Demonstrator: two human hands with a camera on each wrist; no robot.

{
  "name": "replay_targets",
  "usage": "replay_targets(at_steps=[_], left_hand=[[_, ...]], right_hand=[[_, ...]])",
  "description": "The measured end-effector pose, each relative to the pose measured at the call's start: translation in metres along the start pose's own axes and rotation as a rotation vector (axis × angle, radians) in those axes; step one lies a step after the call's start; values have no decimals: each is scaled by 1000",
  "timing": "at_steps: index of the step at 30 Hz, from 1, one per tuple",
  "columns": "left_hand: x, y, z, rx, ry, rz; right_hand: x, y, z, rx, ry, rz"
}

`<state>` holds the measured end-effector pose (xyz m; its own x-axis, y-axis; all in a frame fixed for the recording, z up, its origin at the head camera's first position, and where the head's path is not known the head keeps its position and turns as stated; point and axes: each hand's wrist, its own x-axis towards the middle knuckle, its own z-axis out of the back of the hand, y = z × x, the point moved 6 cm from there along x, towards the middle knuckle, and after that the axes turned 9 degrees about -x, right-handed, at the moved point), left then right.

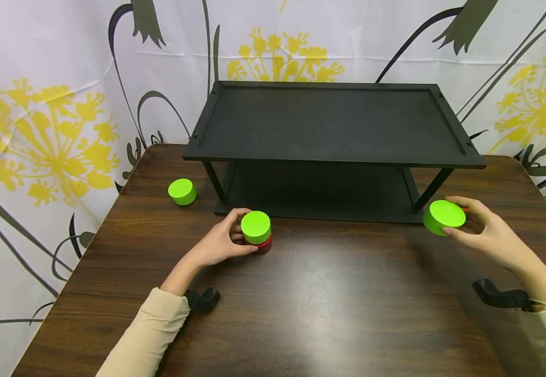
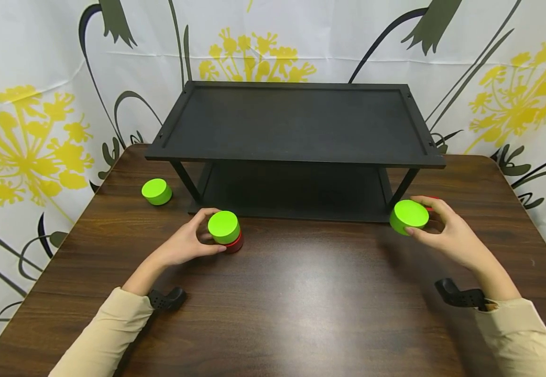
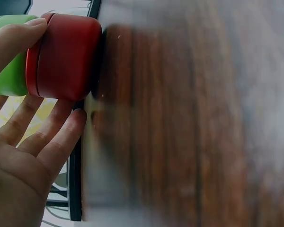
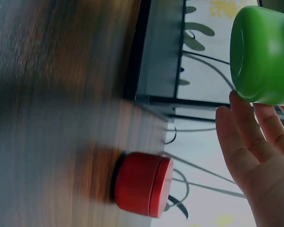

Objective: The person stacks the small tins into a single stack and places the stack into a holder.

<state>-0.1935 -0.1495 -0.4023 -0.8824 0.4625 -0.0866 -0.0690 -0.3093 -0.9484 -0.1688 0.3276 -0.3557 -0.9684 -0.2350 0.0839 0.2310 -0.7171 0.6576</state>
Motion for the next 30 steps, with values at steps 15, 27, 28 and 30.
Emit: replay_targets(at_steps=[15, 27, 28, 30], left_hand=[[5, -5, -9, 9, 17, 9], [13, -12, -21, 15, 47, -33], [14, -13, -22, 17, 49, -33], [15, -14, -26, 21, 57, -34]], right_hand=[[9, 16, -15, -4, -4, -7], [19, 27, -24, -27, 1, -25], [20, 29, -25, -27, 2, -26], [22, 32, -27, -26, 2, -28]])
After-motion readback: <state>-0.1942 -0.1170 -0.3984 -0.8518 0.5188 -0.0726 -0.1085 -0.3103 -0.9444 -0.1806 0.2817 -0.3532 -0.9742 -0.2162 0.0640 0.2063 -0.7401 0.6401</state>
